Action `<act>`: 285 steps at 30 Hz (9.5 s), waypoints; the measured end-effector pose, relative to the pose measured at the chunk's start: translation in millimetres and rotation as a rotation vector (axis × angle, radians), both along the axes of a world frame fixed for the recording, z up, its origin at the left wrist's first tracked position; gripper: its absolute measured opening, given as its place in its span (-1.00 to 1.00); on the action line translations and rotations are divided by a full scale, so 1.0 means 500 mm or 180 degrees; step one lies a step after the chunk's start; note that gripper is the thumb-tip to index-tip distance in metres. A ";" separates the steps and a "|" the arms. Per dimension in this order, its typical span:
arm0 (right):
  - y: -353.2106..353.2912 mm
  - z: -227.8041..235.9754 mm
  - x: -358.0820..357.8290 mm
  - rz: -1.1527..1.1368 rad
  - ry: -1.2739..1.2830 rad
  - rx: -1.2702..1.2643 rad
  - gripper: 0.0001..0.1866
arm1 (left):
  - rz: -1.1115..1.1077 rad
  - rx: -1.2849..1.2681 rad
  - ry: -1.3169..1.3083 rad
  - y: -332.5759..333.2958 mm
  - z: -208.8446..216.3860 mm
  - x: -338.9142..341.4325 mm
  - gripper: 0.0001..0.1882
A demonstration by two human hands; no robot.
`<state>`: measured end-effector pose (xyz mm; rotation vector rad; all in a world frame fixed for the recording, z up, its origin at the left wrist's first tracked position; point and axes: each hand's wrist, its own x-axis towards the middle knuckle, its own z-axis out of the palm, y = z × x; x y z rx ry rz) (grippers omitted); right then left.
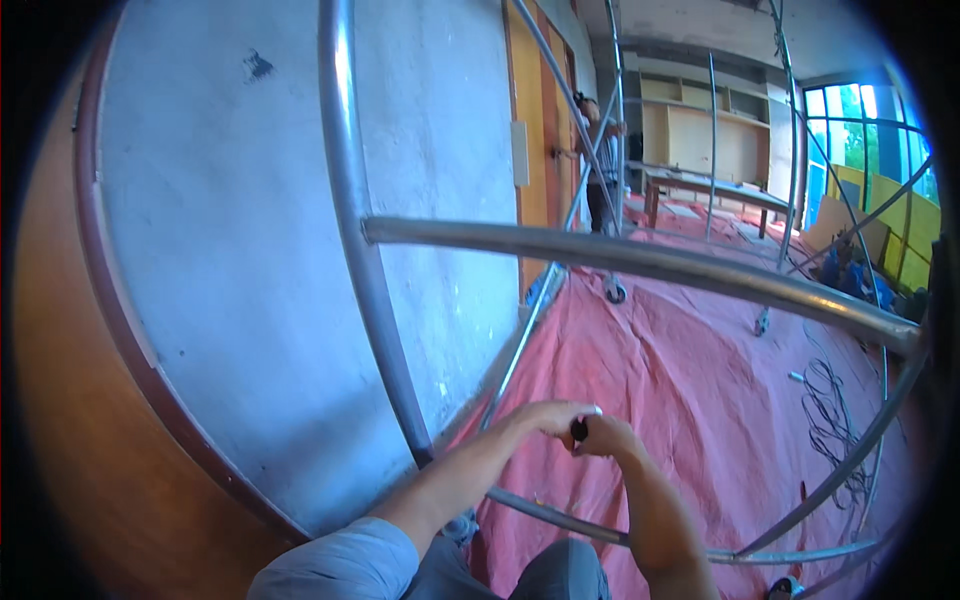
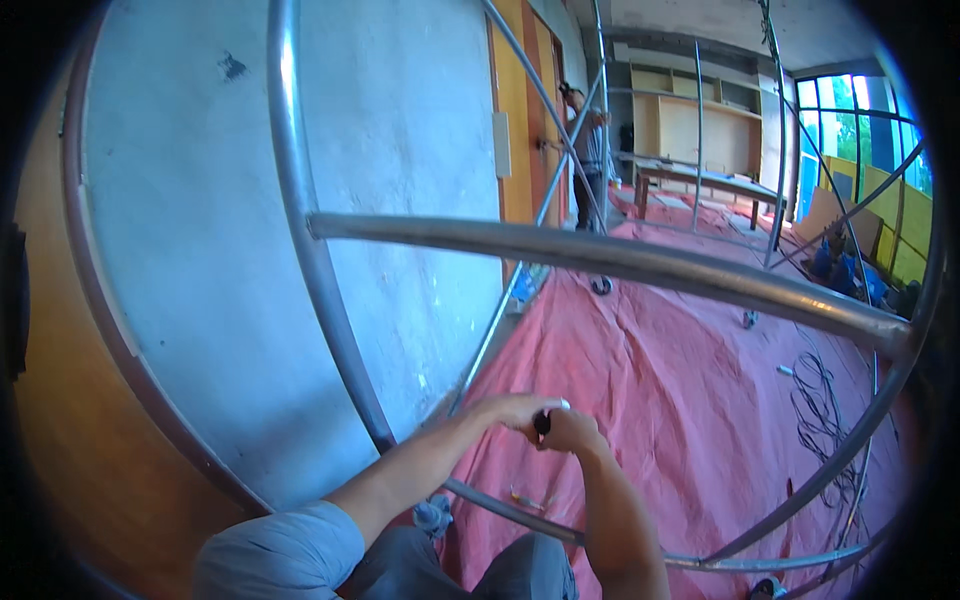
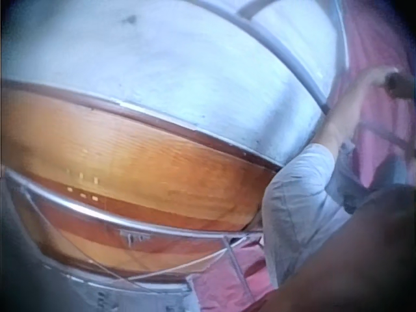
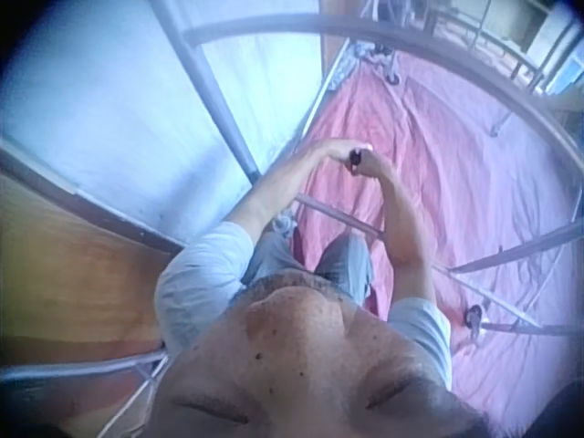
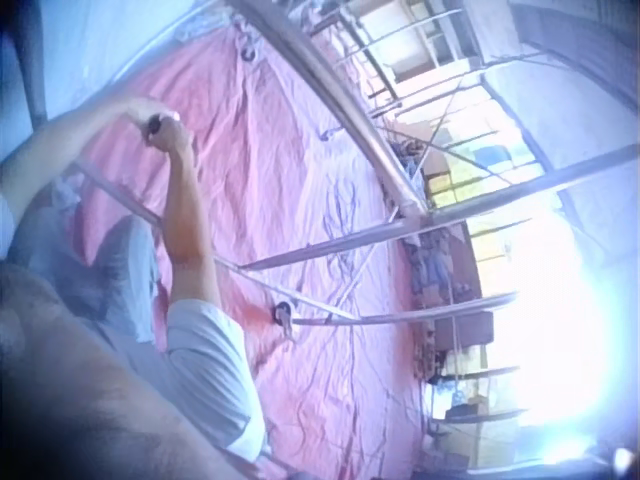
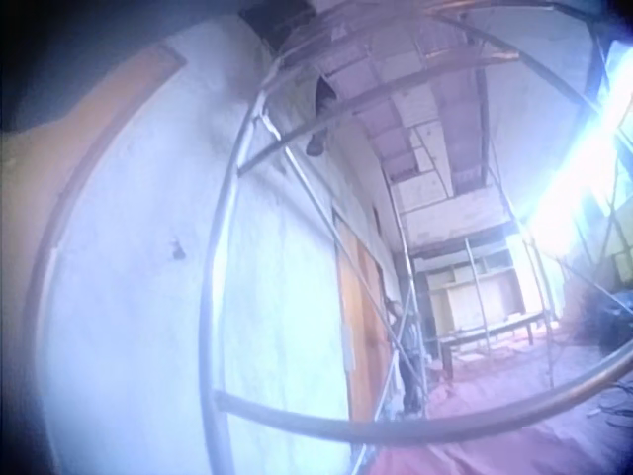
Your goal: The person handles a black rubber component and fits it onto a metal scaffolding pipe by hand while sitting on a tarp-covered floor.
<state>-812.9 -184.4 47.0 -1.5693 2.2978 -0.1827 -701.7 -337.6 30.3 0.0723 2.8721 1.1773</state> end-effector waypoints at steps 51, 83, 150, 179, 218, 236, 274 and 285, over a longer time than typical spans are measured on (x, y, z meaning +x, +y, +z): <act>0.027 -0.030 -0.032 -0.0313 0.0179 -0.0636 -0.56 | 0.0483 -0.1293 0.0751 0.017 -0.034 -0.019 -0.25; -0.007 -0.065 -0.066 -0.0291 -0.1181 -0.0460 -0.63 | 0.0729 -0.1798 0.0231 0.049 0.028 -0.008 -0.21; -0.029 -0.081 -0.009 -0.0234 0.0162 -0.0674 -0.44 | 0.1008 -0.1619 0.0094 0.014 0.002 -0.006 -0.85; 0.018 0.011 0.008 -0.0400 -0.2311 -0.0156 -0.66 | 0.1145 -0.1648 -0.0020 0.022 0.000 0.014 -0.83; 0.028 0.074 -0.024 -0.0741 -0.3117 -0.1355 -0.79 | 0.1415 -0.0780 0.2609 0.038 0.073 0.007 -0.34; 0.021 0.059 -0.013 -0.0780 -0.3303 -0.1489 -0.73 | 0.1483 -0.0781 0.2426 0.025 0.069 0.014 -0.33; -0.001 -0.036 -0.026 -0.0410 -0.0994 -0.1199 -0.53 | 0.1400 -0.1014 0.1041 -0.001 0.019 0.035 -0.57; 0.003 -0.025 -0.021 -0.0354 -0.0299 -0.1020 -0.52 | 0.1277 -0.1029 0.0617 0.008 0.028 0.046 -0.63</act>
